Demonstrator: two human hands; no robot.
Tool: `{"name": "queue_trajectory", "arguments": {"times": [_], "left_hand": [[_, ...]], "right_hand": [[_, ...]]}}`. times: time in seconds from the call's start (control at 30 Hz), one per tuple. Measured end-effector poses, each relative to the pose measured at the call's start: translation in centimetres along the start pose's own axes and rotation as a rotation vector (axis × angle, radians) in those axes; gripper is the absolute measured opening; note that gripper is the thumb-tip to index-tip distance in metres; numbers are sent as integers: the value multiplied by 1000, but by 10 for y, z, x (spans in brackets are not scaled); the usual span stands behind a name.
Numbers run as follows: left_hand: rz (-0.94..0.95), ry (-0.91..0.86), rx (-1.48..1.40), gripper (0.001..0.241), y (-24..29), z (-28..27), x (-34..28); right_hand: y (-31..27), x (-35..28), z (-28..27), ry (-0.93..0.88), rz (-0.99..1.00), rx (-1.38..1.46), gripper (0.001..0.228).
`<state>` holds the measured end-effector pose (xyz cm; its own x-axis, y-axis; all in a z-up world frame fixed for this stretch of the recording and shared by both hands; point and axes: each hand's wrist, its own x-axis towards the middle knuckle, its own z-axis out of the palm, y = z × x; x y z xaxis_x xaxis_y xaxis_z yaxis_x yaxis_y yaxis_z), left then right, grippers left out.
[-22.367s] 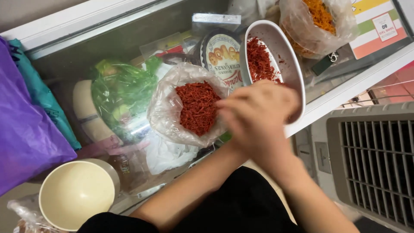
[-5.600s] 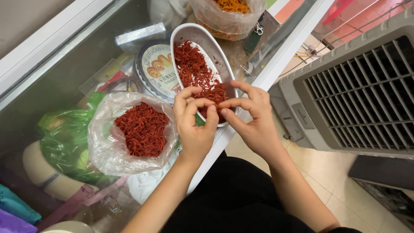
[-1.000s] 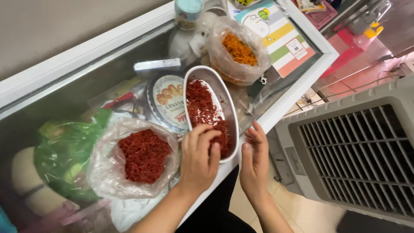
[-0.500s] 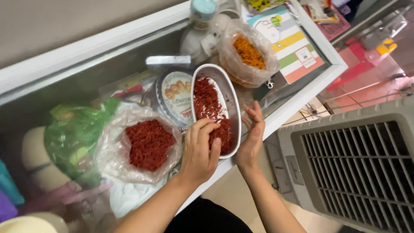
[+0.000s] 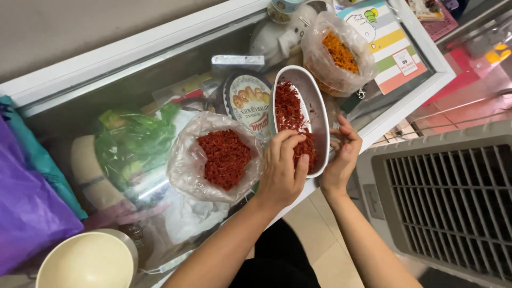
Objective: The recorder is sorting pieces of dried shredded meat from a container into a small plastic bag.
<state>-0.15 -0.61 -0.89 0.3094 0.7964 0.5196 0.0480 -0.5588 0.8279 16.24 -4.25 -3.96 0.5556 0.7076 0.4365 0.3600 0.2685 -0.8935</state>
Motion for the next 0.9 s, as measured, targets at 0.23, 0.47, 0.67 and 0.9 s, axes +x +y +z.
{"name": "queue_trajectory", "arguments": {"times": [0.23, 0.47, 0.67, 0.9], "left_hand": [[15, 72, 12, 39, -11, 2, 1], [40, 14, 143, 42, -19, 2, -1], [51, -35, 164, 43, -20, -1, 0], [55, -58, 122, 41, -19, -4, -5]], "right_hand": [[-3, -2, 2, -48, -4, 7, 64], [-11, -1, 3, -283, 61, 235, 92], [-7, 5, -7, -369, 100, 288, 88], [16, -13, -7, -79, -90, 143, 73]]}}
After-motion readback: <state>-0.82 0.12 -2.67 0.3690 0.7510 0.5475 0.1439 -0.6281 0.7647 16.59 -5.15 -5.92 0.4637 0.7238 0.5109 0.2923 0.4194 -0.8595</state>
